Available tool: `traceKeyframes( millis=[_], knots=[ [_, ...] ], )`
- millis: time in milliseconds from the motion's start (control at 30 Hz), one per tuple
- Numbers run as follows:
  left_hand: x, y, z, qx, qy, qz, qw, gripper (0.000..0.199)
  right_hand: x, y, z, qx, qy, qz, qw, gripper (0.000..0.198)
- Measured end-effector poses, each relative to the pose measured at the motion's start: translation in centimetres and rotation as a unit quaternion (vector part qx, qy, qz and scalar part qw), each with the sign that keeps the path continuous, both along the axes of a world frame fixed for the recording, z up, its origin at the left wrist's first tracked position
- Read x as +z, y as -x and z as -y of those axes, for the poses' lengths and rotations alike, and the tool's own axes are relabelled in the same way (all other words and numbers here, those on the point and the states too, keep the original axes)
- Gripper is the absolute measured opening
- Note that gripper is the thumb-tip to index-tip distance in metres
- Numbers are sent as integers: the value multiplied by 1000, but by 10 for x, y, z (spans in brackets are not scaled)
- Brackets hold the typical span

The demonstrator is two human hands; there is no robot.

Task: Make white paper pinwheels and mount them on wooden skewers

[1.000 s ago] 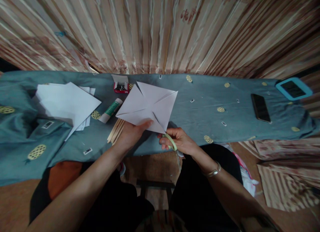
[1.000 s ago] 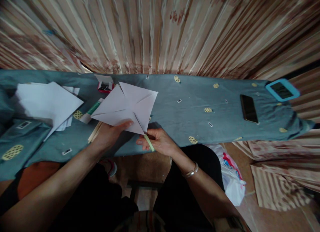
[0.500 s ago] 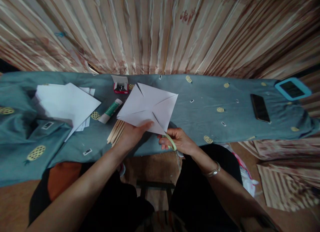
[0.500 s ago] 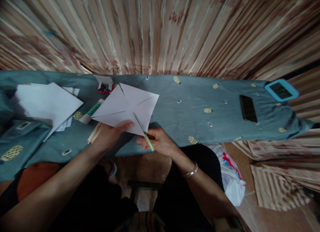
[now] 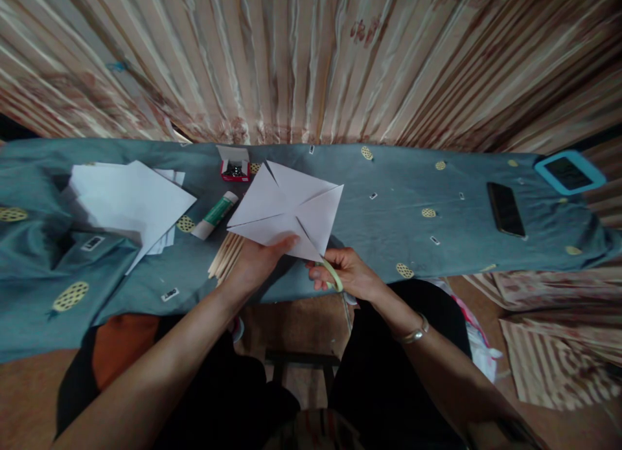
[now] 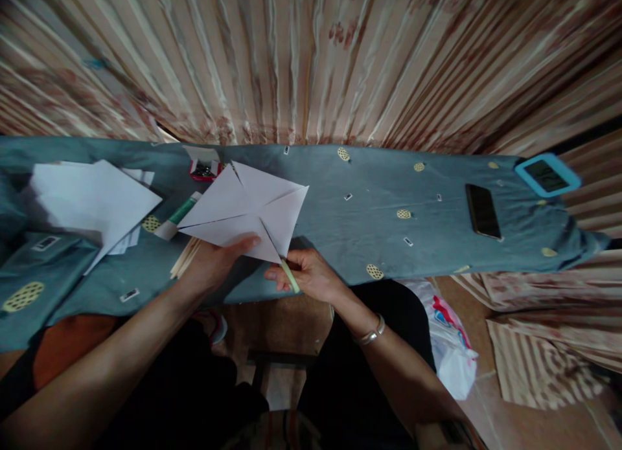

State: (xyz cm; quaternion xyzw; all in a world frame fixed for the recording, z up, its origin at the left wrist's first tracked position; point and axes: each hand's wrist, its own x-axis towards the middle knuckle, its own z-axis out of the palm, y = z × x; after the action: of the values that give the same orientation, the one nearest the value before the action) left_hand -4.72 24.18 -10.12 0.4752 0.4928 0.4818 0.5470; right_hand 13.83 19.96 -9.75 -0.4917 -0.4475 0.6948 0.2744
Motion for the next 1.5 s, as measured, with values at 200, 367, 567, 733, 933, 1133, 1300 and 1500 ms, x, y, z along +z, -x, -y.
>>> traceKeyframes(
  millis=[200, 367, 567, 733, 933, 1133, 1300, 1500],
  knots=[
    [3, 0, 2, -16, -4, -28, 999, 40, 4, 1, -1, 4, -8, 7, 1000, 43],
    [1, 0, 2, -15, -8, -24, 1000, 39, 0, 0, -1, 9, -20, 15, 1000, 45],
    [0, 0, 2, -6, -7, -14, 1000, 45, -1, 0, -1, 9, -22, 18, 1000, 44],
    [-1, 0, 3, -3, -12, -7, 1000, 45, 1, 2, -1, -4, -11, 6, 1000, 45],
    [1, -1, 3, -8, -9, -10, 1000, 45, 3, 3, -1, -2, -12, 14, 1000, 46],
    [1, -4, 4, -18, -19, 8, 1000, 49, 3, -2, 2, 12, 1, 5, 1000, 46],
    [-2, -8, 1, -13, -26, 47, 998, 58, 8, -17, 6, 45, 27, 37, 998, 55],
    [-3, -15, -9, -9, 12, 140, 990, 64, 13, -71, 12, 40, -93, 245, 964, 44]
  ],
)
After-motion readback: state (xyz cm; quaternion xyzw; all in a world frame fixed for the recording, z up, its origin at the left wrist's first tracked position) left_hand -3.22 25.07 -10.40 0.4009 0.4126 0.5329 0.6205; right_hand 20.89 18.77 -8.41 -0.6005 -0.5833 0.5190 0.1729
